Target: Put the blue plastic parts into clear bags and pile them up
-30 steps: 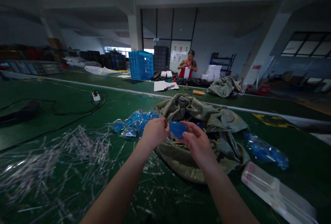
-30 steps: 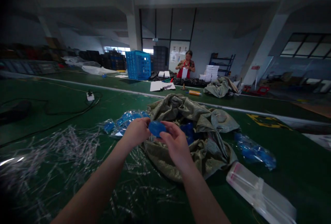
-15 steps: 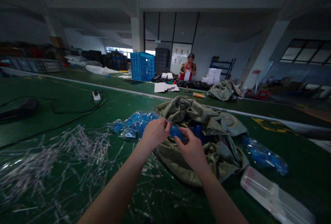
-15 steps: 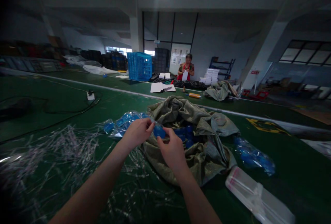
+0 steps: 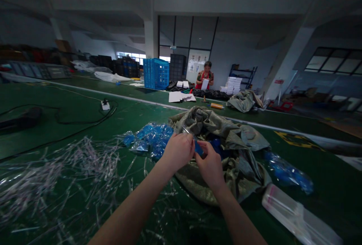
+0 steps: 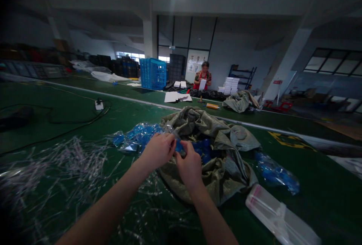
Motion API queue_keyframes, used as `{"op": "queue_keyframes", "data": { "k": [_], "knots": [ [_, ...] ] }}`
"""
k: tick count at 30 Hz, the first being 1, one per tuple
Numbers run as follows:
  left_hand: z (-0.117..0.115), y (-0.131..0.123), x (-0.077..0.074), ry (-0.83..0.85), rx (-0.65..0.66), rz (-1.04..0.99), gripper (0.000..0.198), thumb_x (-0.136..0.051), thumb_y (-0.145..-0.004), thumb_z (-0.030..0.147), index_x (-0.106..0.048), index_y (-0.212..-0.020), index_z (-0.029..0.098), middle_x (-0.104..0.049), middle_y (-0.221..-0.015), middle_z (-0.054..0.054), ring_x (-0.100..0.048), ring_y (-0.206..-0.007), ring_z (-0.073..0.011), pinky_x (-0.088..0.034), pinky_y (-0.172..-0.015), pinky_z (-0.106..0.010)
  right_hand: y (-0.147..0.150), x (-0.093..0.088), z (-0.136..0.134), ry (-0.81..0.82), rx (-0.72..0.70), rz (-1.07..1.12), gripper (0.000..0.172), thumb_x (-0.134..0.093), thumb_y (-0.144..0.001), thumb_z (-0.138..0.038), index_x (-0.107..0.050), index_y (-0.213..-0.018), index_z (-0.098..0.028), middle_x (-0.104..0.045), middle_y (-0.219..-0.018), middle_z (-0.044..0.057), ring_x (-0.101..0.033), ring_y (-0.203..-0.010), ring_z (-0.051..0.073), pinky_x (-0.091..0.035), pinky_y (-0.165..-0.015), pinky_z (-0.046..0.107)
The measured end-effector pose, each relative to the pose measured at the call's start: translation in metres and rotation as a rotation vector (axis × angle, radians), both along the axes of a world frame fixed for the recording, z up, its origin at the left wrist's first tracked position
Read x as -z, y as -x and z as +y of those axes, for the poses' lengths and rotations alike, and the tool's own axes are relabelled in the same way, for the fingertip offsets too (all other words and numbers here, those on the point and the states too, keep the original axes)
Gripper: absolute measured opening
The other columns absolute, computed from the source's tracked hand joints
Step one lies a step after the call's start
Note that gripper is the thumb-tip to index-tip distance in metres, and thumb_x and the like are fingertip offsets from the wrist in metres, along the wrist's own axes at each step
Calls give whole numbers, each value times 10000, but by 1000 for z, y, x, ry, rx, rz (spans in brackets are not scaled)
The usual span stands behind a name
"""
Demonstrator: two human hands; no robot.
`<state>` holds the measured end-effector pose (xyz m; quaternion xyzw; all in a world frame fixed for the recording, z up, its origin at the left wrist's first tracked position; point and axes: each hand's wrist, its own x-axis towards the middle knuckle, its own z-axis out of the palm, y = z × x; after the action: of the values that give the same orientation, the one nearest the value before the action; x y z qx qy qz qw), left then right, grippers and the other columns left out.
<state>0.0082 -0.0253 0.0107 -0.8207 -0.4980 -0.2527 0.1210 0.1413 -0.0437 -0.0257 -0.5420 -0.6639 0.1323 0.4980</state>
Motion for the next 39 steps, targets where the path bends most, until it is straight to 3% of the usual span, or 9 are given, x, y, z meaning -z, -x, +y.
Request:
{"op": "queue_keyframes", "data": {
  "k": [7, 15, 18, 23, 26, 29, 33, 35, 39],
  "knots": [
    [-3, -3, 0, -56, 10, -7, 286, -309, -963, 238, -573, -884, 162, -646, -878, -82, -606, -855, -228, -406, -780, -371, 3, 1, -4, -17, 178, -153, 181, -534, -854, -352, -573, -956, -208, -721, -899, 67, -690, -787, 228, -472, -666, 301],
    [-6, -10, -1, -94, 60, -14, 307, -281, -982, 255, -564, -898, 171, -627, -883, -69, -579, -856, -197, -399, -780, -346, -7, 12, 3, -192, 237, -356, 329, -457, -913, -328, -609, -1165, -180, -726, -1007, 103, -693, -749, 198, -483, -668, 274],
    [-6, -12, 1, -115, 80, -23, 273, -309, -977, 255, -557, -896, 175, -617, -881, -59, -574, -849, -199, -403, -776, -349, -9, 10, 3, -175, 216, -256, 442, -468, -903, -347, -537, -1313, -198, -712, -1081, 108, -697, -796, 214, -518, -723, 313],
    [-8, -16, 3, -128, 145, -49, 251, -333, -966, 236, -553, -859, 178, -610, -858, -55, -561, -841, -195, -406, -761, -338, -12, 13, 6, -209, 76, -30, 408, -468, -897, -334, -610, -1259, -211, -715, -1071, 80, -659, -1000, 233, -510, -882, 353],
    [-10, -13, 0, -129, 228, -116, 229, -384, -954, 288, -550, -844, 176, -606, -849, -54, -554, -847, -193, -418, -774, -338, -13, 14, 9, -135, 39, 136, 436, -502, -880, -372, -609, -1260, -187, -736, -963, 60, -654, -988, 241, -516, -878, 371],
    [-6, -2, -5, -142, 239, -309, 192, -455, -924, 334, -534, -845, 179, -594, -854, -53, -551, -856, -189, -437, -790, -332, -13, 9, 14, -9, 9, 401, 516, -566, -832, -436, -593, -1271, -166, -740, -931, 38, -665, -899, 229, -546, -800, 359],
    [17, 28, -9, -204, 46, -706, 277, -569, -848, 390, -533, -1001, 162, -596, -1040, -103, -543, -1012, -225, -434, -894, -380, -17, 2, 20, 88, -93, 567, 550, -611, -791, -448, -614, -1238, -128, -731, -1012, 77, -679, -917, 245, -568, -749, 343],
    [30, 43, -8, -10, 44, -933, 422, -610, -808, 449, -526, -1094, 151, -598, -1137, -126, -562, -1054, -236, -441, -913, -388, -21, 1, 22, 124, -181, 586, 519, -638, -772, -424, -636, -1207, -141, -729, -1036, 85, -679, -959, 256, -569, -782, 360],
    [40, 57, -3, 735, 304, -1244, 481, -658, -756, 515, -591, -1077, 163, -676, -1088, -129, -657, -950, -246, -501, -836, -372, -26, 3, 26, 146, -405, 637, 489, -740, -694, -352, -669, -1151, -192, -711, -1104, 76, -659, -1043, 255, -506, -944, 409]
  ]
}}
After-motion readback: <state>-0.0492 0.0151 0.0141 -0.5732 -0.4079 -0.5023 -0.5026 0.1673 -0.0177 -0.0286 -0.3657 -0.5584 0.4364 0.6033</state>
